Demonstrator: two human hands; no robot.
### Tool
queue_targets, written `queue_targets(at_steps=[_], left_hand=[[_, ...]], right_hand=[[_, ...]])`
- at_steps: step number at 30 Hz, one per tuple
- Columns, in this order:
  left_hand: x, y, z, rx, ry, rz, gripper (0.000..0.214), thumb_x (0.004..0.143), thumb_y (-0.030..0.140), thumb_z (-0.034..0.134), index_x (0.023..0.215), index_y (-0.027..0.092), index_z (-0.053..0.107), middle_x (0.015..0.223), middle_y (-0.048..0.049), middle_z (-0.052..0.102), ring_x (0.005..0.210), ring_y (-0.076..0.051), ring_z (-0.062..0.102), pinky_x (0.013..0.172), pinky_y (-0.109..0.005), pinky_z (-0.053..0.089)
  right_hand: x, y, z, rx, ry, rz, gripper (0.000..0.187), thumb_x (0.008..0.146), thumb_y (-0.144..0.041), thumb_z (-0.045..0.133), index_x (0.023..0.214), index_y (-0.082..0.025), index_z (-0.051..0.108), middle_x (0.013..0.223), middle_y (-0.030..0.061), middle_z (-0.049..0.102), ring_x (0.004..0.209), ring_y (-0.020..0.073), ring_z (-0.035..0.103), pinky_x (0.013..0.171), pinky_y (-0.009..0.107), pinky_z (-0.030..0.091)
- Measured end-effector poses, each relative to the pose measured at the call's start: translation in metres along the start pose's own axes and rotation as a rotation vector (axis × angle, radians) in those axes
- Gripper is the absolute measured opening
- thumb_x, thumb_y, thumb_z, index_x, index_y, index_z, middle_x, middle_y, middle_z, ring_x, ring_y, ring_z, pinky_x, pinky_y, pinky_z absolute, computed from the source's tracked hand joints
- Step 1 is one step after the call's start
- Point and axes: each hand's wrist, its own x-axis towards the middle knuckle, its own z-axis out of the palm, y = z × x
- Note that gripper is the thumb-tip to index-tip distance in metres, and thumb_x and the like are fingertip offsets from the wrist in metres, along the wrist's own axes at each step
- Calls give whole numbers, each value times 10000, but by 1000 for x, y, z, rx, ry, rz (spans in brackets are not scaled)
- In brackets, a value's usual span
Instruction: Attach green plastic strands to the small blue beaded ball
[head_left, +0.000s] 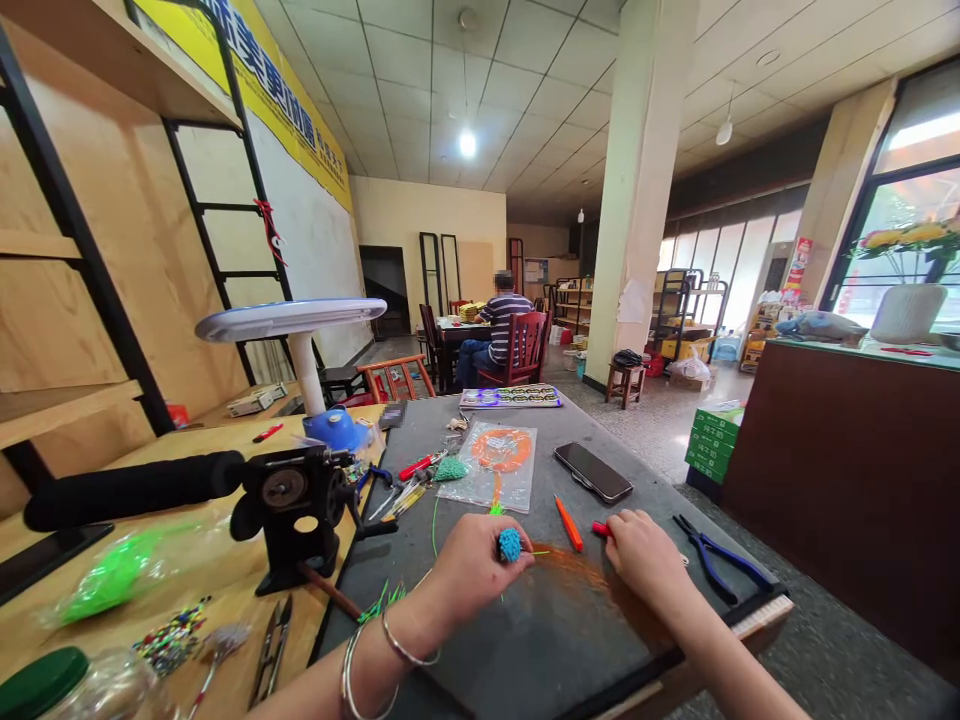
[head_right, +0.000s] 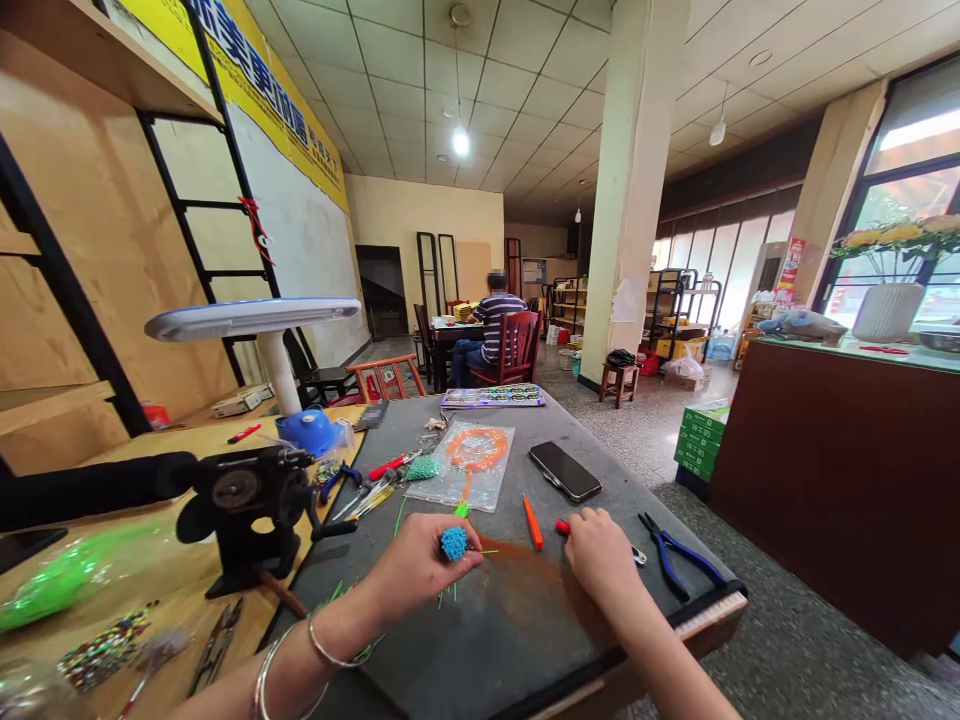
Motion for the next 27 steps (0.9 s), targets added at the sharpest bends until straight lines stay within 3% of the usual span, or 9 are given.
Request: queue_targets(at_steps=[3,5,8,10,12,15,21,27], left_hand=[[-1,-3,-1,8,30,19,114,725,239,633,712,154,707,665,-20,686,614,-131,559,587,-224,384],[-1,-4,-3,9,41,22,108,727,236,634,716,155,705,681,-25,694,628,-137,570,603,-229,395],[-2,-4,-6,2,51,30,105,733,236,632,724,157,701,698,-29,701,643,-145,584,618,-236,408],[-3,-2,-7,-4,55,38,103,737,235,629,727,160,699,702,-29,704,647,-148,589,625,-239,415],[-3,-1,-8,-1,51,49,102,739,237,629,726,162,697,702,-27,705,648,-149,591,629,-240,418],[-5,0,-7,16,43,74,103,744,240,628,729,165,697,711,-27,708,652,-149,593,631,-241,416],[-5,1,-7,23,42,96,113,752,254,624,728,170,695,712,-27,705,645,-145,589,611,-235,408],[-5,3,-7,35,34,93,104,749,247,628,732,170,695,714,-30,704,654,-151,591,618,-237,411]], right_hand=[[-2,-6,5,133,62,71,175,793,-146,439,715,-192,589,674,61,655,657,193,593,614,275,388],[-9,-19,5,496,71,138,152,795,-214,410,722,-209,543,601,8,604,556,160,549,543,250,373],[-23,-51,3,1166,-96,286,283,814,-420,391,702,-204,536,500,-46,503,413,107,432,431,207,315],[-30,-75,3,1369,-219,454,492,803,-603,356,622,-187,547,434,-60,435,355,76,350,389,186,262],[-33,-92,3,1446,-259,559,581,760,-694,365,539,-181,529,383,-74,365,324,55,271,357,177,194],[-32,-105,8,1476,-234,594,564,734,-675,428,456,-187,487,345,-79,311,308,46,218,335,182,129],[-29,-104,22,1476,-187,561,499,753,-579,421,428,-202,454,325,-74,298,297,49,209,327,180,122],[-31,-106,21,1482,-206,573,489,751,-549,430,414,-196,465,333,-68,310,298,46,215,321,175,124]])
